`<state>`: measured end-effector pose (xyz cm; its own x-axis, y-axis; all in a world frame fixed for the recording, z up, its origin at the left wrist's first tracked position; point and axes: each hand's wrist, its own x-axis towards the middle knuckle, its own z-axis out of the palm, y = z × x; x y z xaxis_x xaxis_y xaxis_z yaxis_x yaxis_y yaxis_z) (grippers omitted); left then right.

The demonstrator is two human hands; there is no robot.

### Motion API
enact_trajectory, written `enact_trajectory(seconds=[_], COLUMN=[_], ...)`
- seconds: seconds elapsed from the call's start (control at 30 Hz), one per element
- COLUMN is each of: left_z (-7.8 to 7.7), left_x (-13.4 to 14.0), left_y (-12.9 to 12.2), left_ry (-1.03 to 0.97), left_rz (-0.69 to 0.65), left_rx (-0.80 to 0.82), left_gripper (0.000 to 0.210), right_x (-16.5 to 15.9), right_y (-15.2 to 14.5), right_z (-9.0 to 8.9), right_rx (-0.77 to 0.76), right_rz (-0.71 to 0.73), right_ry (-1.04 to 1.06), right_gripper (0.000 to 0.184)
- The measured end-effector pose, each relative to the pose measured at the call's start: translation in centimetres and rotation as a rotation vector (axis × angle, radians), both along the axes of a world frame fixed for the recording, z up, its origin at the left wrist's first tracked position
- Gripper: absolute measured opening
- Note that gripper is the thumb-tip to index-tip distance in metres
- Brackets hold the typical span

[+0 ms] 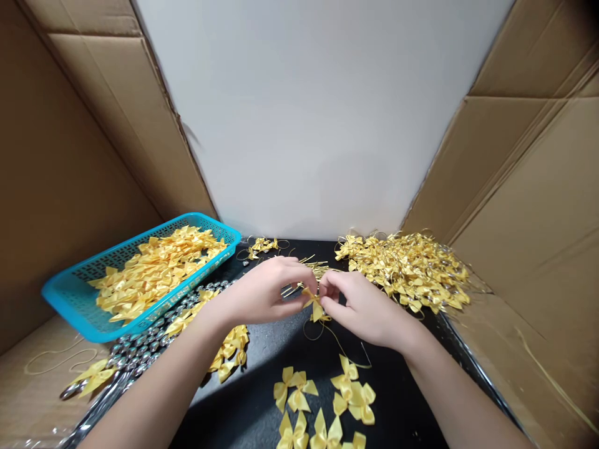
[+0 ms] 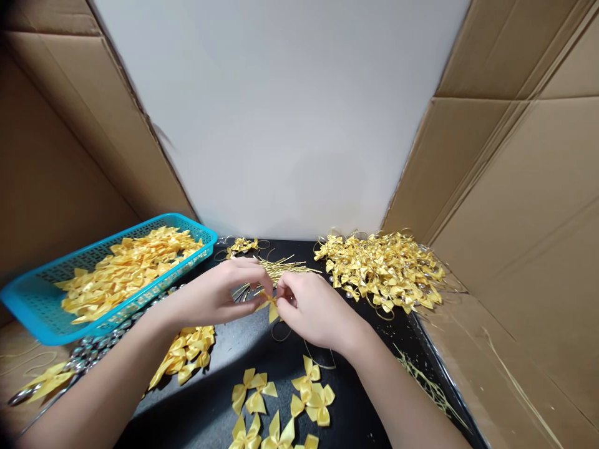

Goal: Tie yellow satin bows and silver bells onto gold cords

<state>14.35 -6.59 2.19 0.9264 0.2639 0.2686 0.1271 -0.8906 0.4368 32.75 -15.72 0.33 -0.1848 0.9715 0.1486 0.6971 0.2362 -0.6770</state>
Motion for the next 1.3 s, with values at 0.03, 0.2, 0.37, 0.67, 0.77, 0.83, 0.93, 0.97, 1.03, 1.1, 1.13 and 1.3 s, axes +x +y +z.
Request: enact_trajectory(seconds=[0.03, 0.2, 0.37, 0.67, 0.77, 0.83, 0.93, 0.97, 1.03, 1.1, 1.13, 1.3], left_z=[-0.1, -0.3, -0.6, -1.7, -1.8, -1.9, -2.0, -2.0, -1.9, -1.7, -1.6, -0.9], left_x=[0.0, -0.1, -0.2, 0.1, 0.3, 0.4, 0.4, 0.4, 0.3, 0.2, 0.1, 0.1], left_y=[0.0, 0.0, 0.0, 0.0, -0.1, -0.2, -0.2, -0.2, -0.2, -0.2, -0.2, -0.2], left_ry=[0.003, 0.099, 0.201, 0.228, 0.283, 0.308, 0.301, 0.300, 0.317, 0.344, 0.358, 0.416], left_rz=[0.005, 0.043, 0.086, 0.195, 0.223, 0.230, 0.225, 0.220, 0.203, 0.176, 0.163, 0.173], left_rx=[0.003, -0.027, -0.104, -0.099, -0.097, -0.103, -0.126, -0.133, -0.151, -0.183, -0.198, -0.213], left_gripper=[0.012, 0.008, 0.016, 0.022, 0.022, 0.022, 0.021, 0.021, 0.021, 0.023, 0.024, 0.022], right_x=[0.0, -0.2, -0.3, -0.4, -0.4, -0.3, -0.2, -0.1, -0.1, -0.1, -0.2, -0.2], right_y=[0.0, -0.1, 0.0, 0.7, 0.9, 1.1, 1.2, 1.2, 1.1, 1.0, 1.0, 0.8], right_z=[0.0, 0.0, -0.2, -0.9, -1.6, -2.0, -2.3, -2.3, -2.2, -2.0, -1.9, -1.1], right_rx=[0.001, 0.002, -0.025, -0.045, -0.050, -0.076, -0.105, -0.108, -0.112, -0.118, -0.122, -0.163], right_rz=[0.002, 0.011, 0.023, 0.008, 0.030, 0.056, 0.087, 0.092, 0.094, 0.093, 0.093, 0.095], right_ry=[-0.007, -0.038, -0.026, -0.019, -0.018, 0.007, 0.028, 0.024, 0.009, -0.001, -0.005, -0.024], right_gripper=[0.009, 0.010, 0.010, 0.013, 0.012, 0.009, 0.006, 0.007, 0.009, 0.010, 0.010, 0.010])
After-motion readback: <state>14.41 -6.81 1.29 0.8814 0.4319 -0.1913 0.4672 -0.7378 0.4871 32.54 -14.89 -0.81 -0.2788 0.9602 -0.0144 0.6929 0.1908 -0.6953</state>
